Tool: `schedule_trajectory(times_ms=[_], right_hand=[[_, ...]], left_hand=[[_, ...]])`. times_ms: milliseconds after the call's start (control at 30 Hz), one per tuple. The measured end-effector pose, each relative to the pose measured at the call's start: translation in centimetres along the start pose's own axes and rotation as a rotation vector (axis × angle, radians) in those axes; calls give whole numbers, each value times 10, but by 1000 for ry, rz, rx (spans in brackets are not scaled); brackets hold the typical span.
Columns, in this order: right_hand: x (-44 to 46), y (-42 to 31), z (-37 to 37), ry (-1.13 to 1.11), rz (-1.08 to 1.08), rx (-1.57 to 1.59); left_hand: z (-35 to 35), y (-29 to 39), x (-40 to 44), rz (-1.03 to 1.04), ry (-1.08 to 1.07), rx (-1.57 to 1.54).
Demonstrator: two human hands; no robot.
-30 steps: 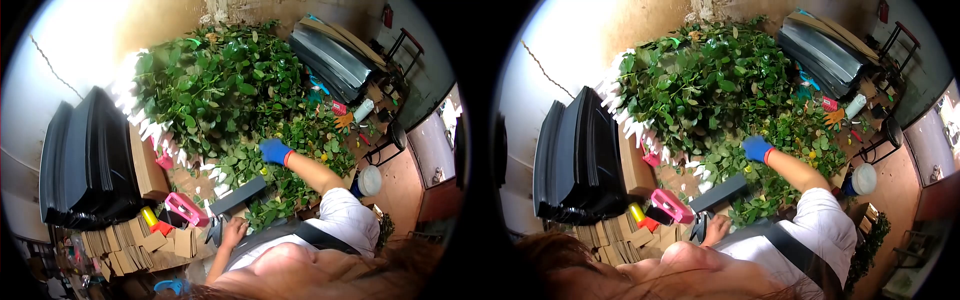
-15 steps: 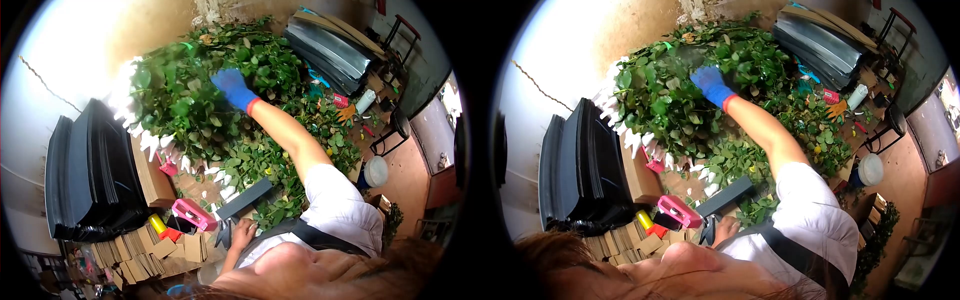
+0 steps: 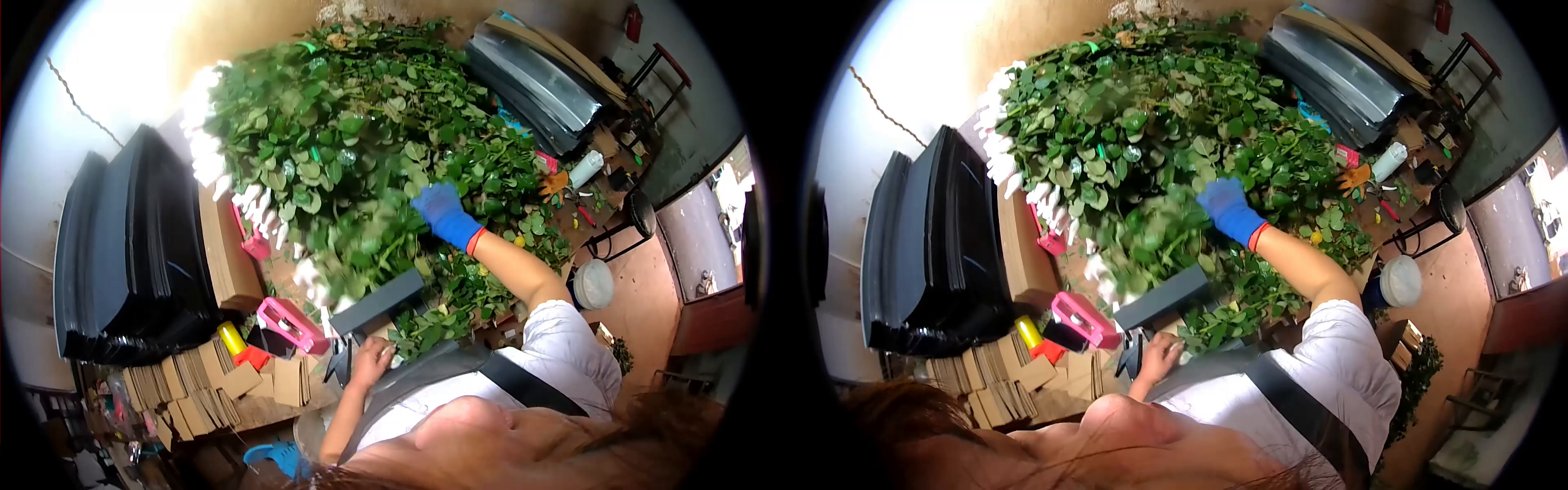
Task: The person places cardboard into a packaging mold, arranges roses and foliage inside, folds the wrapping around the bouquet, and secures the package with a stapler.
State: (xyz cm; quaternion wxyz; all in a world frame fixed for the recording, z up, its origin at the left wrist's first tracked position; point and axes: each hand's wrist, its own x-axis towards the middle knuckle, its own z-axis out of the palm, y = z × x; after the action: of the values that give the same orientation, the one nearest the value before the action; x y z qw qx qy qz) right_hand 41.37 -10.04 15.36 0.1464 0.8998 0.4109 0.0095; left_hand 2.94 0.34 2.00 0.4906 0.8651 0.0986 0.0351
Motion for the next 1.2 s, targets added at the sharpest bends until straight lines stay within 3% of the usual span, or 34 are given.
schedule_trajectory(times_ms=[100, 200, 300, 400, 500, 567, 600, 633, 667, 733, 833, 867, 967, 1100, 1167, 1200], right_hand=[[5, 13, 10, 249, 127, 177], [7, 1, 67, 434, 93, 17], [-47, -43, 88, -175, 15, -3], [-78, -63, 122, -330, 3, -46], [-93, -46, 67, -568, -147, 25], [-74, -12, -20, -632, -102, 294], [-71, -9, -17, -212, -49, 394], [-51, -3, -28, -94, -50, 404], [-29, 0, -11, 231, -74, 486], [27, 3, 16, 581, -229, 452], [66, -5, 67, 334, -168, 14], [70, -11, 63, -187, -186, -14], [80, -13, 59, -364, -103, 99], [17, 2, -31, 431, -15, 181], [7, 12, -39, 735, -118, -6], [4, 16, -38, 728, -207, -14]], left_hand=[[0, 0, 0, -10, -2, 1], [4, -6, 0, 16, 3, 11], [3, -1, 1, -11, 6, -19], [2, 2, 0, -9, 13, 4], [3, 0, -2, -1, 27, 16], [4, -3, 1, 6, 26, 16], [4, -3, 1, 31, 36, 17], [5, -3, 1, 25, 38, 3], [5, -3, 1, 21, 40, -10], [4, -1, 1, -17, 23, -29], [3, 1, 2, -25, 14, -36], [4, 1, 1, -57, 9, -40], [5, -3, -1, -76, 15, -57], [5, 3, -1, -53, 51, -26], [5, 4, 0, -105, 24, -15], [6, 2, 2, -52, 50, -8]])
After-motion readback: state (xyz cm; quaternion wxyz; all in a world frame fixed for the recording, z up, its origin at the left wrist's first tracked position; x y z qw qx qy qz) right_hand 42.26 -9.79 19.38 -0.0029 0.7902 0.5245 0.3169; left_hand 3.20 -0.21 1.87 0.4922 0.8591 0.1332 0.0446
